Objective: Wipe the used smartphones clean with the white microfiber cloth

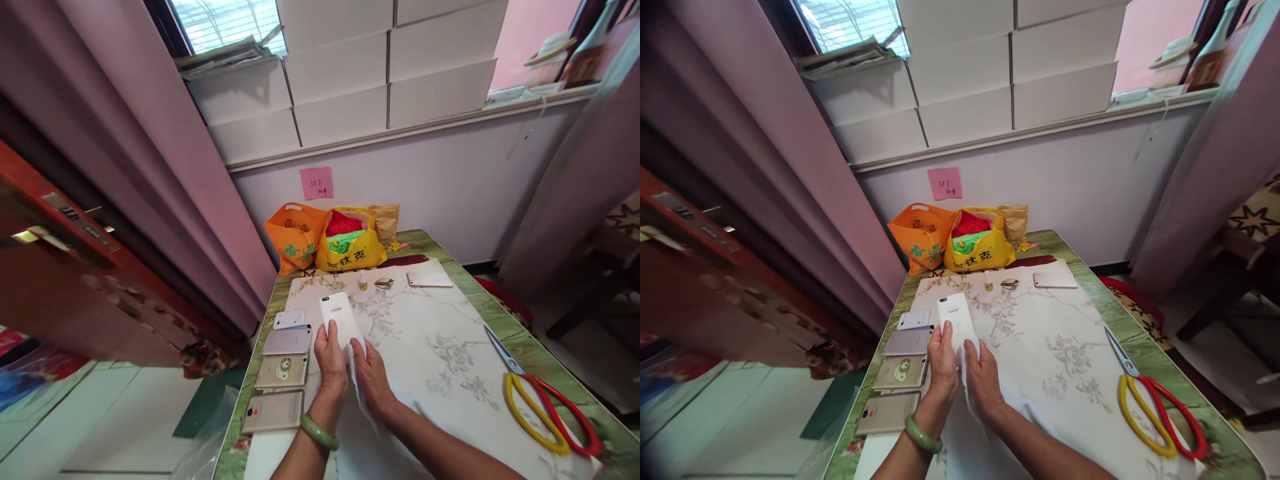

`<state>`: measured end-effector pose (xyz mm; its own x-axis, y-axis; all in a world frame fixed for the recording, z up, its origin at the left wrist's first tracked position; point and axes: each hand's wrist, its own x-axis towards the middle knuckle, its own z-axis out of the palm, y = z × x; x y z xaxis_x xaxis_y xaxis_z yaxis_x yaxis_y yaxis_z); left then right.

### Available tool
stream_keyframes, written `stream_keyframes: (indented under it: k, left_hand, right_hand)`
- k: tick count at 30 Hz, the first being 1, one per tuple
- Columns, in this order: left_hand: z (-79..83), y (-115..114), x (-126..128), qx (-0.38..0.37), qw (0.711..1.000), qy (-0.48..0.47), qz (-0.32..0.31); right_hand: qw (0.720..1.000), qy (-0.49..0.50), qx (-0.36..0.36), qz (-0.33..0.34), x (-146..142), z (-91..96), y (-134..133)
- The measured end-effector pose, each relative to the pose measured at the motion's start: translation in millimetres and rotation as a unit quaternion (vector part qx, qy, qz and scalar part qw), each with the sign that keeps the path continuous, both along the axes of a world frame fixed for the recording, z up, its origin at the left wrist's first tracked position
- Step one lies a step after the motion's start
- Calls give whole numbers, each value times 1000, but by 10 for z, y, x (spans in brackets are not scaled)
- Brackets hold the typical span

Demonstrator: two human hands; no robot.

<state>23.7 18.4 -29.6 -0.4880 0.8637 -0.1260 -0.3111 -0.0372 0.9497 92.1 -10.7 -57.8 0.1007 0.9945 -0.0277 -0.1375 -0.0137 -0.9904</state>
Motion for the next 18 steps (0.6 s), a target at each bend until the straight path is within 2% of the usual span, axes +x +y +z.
stream_keyframes:
  k: [2,4,7,10,12,15,18]
  left_hand:
    - [1,-66,29,7,1000,-24,-6]
    - [31,-148,13,3,998,-30,-56]
    - [114,-250,-88,-39,988,-18,-146]
    - [196,-281,-180,-84,979,-17,-187]
    - [234,-269,-186,-109,974,8,-197]
    - [267,-238,-112,-125,971,38,-201]
    - [261,-205,-4,-107,981,26,-161]
  right_hand:
    - [999,31,-16,-28,72,-29,73]
    - [996,75,-33,-36,201,-28,203]
    - [995,88,-32,19,445,49,412]
    - [992,78,-35,97,612,188,532]
    - [985,105,-55,129,634,272,545]
    - [975,155,-78,137,559,345,485]
    - [970,187,-94,123,423,377,360]
